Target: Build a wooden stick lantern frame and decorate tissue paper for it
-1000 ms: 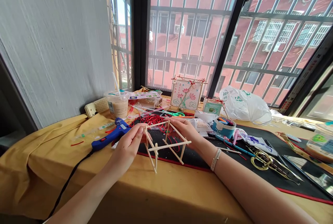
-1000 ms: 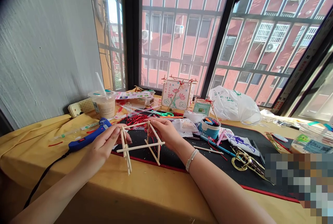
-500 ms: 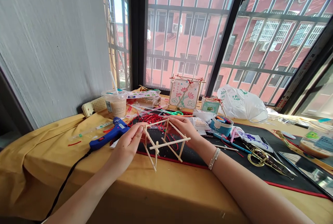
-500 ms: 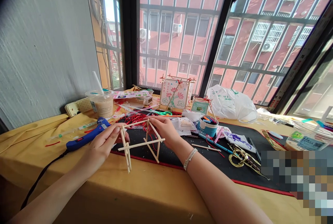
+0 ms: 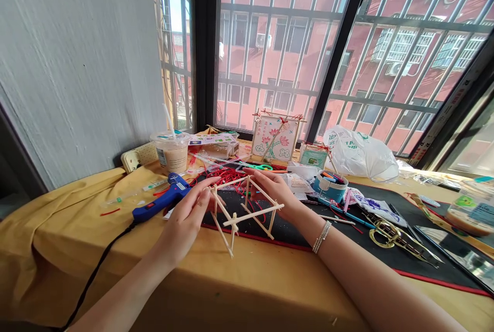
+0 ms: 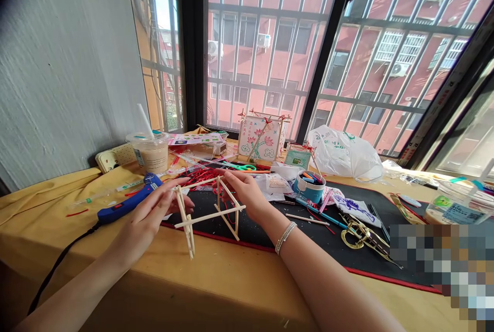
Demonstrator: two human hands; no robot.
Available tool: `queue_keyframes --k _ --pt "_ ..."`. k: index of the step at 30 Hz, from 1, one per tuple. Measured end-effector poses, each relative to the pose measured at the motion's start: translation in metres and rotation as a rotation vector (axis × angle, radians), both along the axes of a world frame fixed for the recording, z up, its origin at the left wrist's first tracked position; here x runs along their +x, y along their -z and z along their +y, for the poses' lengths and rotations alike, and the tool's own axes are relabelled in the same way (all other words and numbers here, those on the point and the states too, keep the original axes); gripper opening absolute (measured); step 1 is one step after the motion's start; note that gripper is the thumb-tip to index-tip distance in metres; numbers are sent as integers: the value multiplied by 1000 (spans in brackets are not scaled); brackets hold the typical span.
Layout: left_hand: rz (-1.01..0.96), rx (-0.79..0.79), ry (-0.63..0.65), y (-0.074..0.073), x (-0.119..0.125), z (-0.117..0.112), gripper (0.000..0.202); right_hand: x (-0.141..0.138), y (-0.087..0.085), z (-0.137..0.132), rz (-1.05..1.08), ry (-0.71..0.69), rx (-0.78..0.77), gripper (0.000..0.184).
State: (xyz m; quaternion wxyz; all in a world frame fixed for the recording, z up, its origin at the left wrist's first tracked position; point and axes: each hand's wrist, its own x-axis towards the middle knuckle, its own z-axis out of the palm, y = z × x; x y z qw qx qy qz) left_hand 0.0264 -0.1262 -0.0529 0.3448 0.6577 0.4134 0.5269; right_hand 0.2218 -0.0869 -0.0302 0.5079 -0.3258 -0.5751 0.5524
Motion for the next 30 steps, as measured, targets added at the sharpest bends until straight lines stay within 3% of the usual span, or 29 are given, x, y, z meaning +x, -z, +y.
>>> queue_keyframes --k 8,12,15,18,20,25,30 --pt "16 -28 -25 0 0 -2 61 0 2 -3 -110 -37 69 37" --pt "18 -37 -49 3 0 -3 64 6 3 1 -331 9 133 37" --pt "48 67 -168 9 -4 -14 61 23 -2 2 -519 16 171 27" --pt "149 239 -342 17 -10 -33 51 45 -13 -7 -668 -90 183 17" --pt "277 342 -393 22 -11 -45 37 57 -20 -18 -782 -187 200 19" --pt "522 587 -247 33 0 -55 22 59 -20 -48 -836 -409 198 19" --pt "572 609 -235 31 12 -51 17 40 2 -66 -655 -224 123 13"
